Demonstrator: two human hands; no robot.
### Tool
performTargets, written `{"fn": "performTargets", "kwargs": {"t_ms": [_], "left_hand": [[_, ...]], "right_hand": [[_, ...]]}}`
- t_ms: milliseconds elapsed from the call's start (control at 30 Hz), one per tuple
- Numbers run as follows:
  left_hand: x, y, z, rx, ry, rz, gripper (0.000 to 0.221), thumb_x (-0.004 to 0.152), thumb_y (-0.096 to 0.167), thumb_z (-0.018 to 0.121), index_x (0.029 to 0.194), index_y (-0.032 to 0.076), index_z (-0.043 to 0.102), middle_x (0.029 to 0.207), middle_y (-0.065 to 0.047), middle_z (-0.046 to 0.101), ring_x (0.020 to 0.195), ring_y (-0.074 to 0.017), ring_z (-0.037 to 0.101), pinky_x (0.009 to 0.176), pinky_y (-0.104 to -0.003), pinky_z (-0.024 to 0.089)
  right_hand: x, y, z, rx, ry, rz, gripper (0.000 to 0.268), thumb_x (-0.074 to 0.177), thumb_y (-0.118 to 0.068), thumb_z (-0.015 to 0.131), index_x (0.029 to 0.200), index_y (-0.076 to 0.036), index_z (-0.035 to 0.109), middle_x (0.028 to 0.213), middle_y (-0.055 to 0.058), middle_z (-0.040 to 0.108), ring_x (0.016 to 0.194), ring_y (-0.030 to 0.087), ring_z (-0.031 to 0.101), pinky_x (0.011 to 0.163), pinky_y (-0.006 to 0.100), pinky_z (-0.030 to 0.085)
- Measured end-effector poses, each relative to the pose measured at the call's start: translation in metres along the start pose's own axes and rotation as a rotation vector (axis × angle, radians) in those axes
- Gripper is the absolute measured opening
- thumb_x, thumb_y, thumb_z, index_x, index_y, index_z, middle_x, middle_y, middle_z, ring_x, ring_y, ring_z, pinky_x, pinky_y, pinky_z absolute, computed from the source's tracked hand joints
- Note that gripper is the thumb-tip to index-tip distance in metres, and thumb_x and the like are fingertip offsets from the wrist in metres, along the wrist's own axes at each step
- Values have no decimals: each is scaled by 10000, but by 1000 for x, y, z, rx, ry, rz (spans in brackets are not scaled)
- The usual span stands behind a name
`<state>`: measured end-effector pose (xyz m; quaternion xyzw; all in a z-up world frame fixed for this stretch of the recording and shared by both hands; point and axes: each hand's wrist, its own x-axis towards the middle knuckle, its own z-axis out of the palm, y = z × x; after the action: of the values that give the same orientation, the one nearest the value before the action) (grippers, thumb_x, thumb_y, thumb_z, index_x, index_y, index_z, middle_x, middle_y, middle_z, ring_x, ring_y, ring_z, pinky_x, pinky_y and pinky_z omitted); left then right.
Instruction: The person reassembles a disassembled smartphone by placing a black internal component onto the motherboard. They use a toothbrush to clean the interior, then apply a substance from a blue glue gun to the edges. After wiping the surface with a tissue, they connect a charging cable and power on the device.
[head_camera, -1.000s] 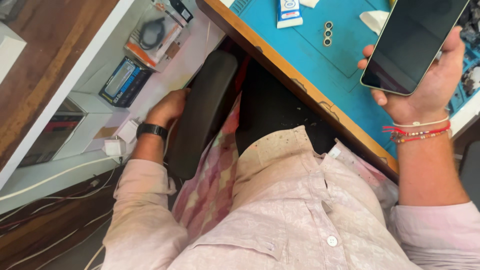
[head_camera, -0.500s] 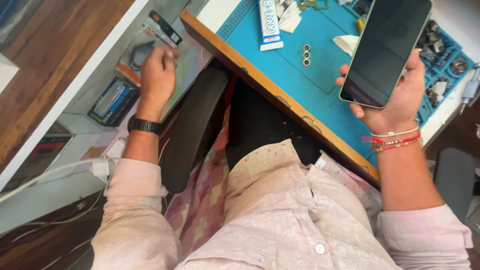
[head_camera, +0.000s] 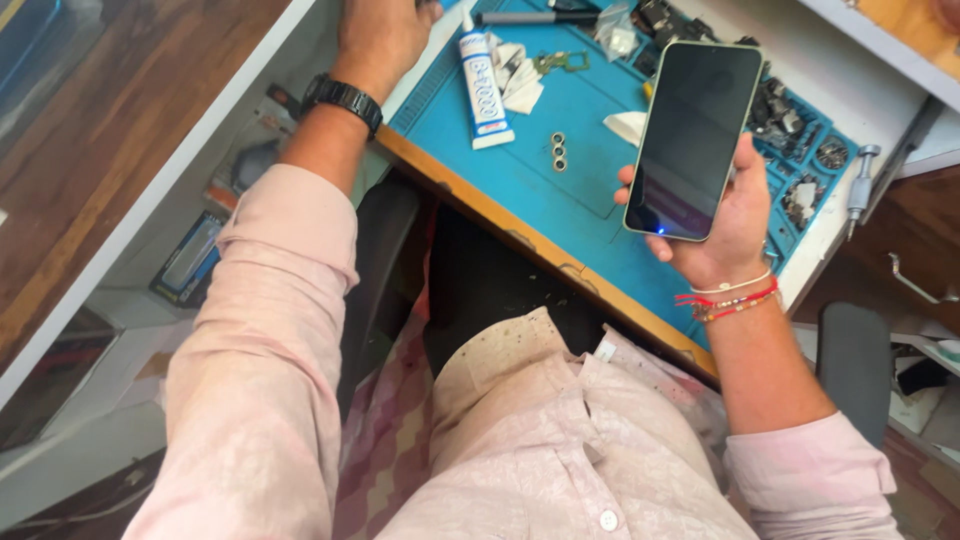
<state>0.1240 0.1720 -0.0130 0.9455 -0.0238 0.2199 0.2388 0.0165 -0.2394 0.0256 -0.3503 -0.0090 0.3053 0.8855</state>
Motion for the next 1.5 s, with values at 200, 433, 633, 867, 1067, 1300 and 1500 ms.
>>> {"fn": "performTargets", "kwargs": {"t_ms": [200,433,633,867,1067,1300,1500], "left_hand": [[-3,-1,13,-105,52,38,199,865,66,786,1033,7,697,991,-181,747,941,-404,704,794,-511,560],[-4,14,14,23,-21,-54,206,901,146,804,995,11,679,1065,-213,667,960,-444,662,800,-534,541],[-7,15,10,50,-60,-83,243,942,205,804,1038,9,698,1088,-207,652,1020,-417,642,865,-522,522],[-7,27,3,178,-53,-65,324,942,270,788,1086,-9,707,1128,-211,631,1098,-411,584,933,-539,468],[-23,104,-28,112,96,47,387,1029,318,759,1183,-26,671,1134,-217,651,1054,-381,613,894,-507,499],[-100,210,17,-950,-389,-315,751,962,415,672,1514,-5,385,1143,-124,717,975,-209,731,812,-325,583],[-130,219,47,-1202,-294,-215,975,908,281,788,1580,-19,147,1299,-197,616,1152,-231,671,937,-336,586]], "right_hand": [[1,0,0,-42,13,-28,771,1118,-633,264,1440,-4,572,1210,319,686,1036,405,727,446,355,513],[4,2,1,13,-28,-13,750,1097,-629,265,1375,-12,589,1179,313,695,1009,403,737,428,364,520],[2,2,4,31,-54,-23,781,1084,-654,264,1419,-13,559,1221,317,672,1046,390,732,445,352,533],[-2,1,12,-25,-111,-98,892,1031,-727,277,1516,-10,492,1323,313,643,1102,366,718,490,323,543],[-1,5,18,-228,-83,-140,729,1027,-582,506,1501,-32,438,1330,217,615,1123,336,716,481,307,537],[4,29,18,-842,178,-325,627,847,-25,702,1376,-39,366,1054,145,611,712,208,670,411,300,558],[-1,41,20,-1336,65,-610,574,936,-76,727,1416,7,423,1241,141,667,1143,278,702,945,345,561]]}}
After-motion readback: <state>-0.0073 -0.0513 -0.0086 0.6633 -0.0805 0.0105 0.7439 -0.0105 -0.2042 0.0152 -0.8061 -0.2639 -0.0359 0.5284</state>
